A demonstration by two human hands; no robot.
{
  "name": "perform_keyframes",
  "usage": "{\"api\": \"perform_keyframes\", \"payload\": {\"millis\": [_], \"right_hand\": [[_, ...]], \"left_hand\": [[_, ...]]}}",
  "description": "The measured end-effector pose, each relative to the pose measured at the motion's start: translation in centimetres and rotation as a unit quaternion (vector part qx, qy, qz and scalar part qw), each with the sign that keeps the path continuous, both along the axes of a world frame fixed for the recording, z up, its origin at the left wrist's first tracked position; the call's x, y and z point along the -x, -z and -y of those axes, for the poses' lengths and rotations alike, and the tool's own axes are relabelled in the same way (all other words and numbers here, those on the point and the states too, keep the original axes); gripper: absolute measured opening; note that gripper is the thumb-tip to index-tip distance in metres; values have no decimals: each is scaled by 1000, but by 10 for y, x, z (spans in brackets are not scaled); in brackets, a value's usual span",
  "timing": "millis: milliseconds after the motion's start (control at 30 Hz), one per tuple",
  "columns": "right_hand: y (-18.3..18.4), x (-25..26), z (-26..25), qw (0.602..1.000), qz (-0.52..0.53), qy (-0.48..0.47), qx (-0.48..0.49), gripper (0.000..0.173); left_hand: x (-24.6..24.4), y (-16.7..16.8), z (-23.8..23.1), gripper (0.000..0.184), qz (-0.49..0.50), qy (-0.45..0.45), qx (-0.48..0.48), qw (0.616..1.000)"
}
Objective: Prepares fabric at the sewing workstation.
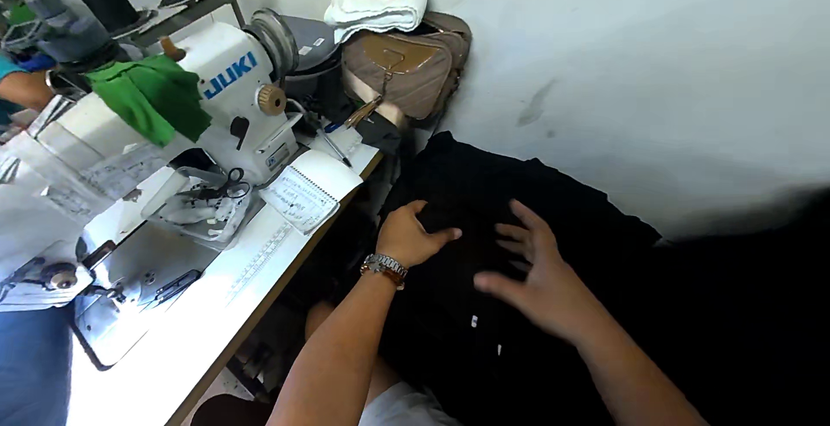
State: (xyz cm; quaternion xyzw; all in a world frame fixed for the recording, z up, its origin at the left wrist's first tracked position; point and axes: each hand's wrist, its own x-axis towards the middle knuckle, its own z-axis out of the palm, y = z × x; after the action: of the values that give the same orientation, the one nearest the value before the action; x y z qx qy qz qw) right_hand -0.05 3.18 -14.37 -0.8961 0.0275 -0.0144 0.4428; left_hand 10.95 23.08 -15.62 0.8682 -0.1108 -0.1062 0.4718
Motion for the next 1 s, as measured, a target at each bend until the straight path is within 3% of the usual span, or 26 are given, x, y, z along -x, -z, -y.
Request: {"api": "perform_keyframes", "payload": {"millis": [67, 133, 200, 333, 433, 500, 633, 700, 767, 833, 933, 1000], "right_hand": [[24, 57, 3, 994, 27, 10, 106, 145], [44, 112, 1, 974, 42, 14, 223, 144], [64, 144, 7, 961, 30, 61, 267, 135], [87, 148, 31, 950, -2, 166, 265, 132], [83, 127, 59, 966, -106, 197, 134, 141], [88, 113, 83, 964, -164, 185, 98, 143], [86, 96, 98, 940, -283, 65, 176, 109], [80, 97, 85, 938, -225, 6, 263, 89], [86, 106, 71, 945, -89, -21, 315, 73], [93, 116, 60, 950, -31, -46, 309, 70], [85, 130, 46, 958, -138, -32, 248, 76], [75, 128, 48, 966, -169, 42, 192, 76]], "left_hand": [[3, -18, -4, 63, -42, -24, 2, 999], [3, -27, -7, 60, -60, -37, 3, 998], [4, -29, -8, 55, -58, -39, 12, 997], [6, -25, -9, 49, -50, -55, 34, 997], [9, -24, -13, 45, -53, -70, 52, 995], [12, -21, -19, 40, -41, -58, 81, 994], [23, 0, -45, 43, -11, -2, 125, 992], [24, 17, -60, 40, -17, 9, 135, 991], [25, 35, -74, 38, -29, 5, 137, 990], [28, 49, -82, 40, -48, -10, 139, 989], [34, 63, -83, 43, -67, -39, 151, 986], [34, 61, -79, 42, -50, -50, 161, 984]]}}
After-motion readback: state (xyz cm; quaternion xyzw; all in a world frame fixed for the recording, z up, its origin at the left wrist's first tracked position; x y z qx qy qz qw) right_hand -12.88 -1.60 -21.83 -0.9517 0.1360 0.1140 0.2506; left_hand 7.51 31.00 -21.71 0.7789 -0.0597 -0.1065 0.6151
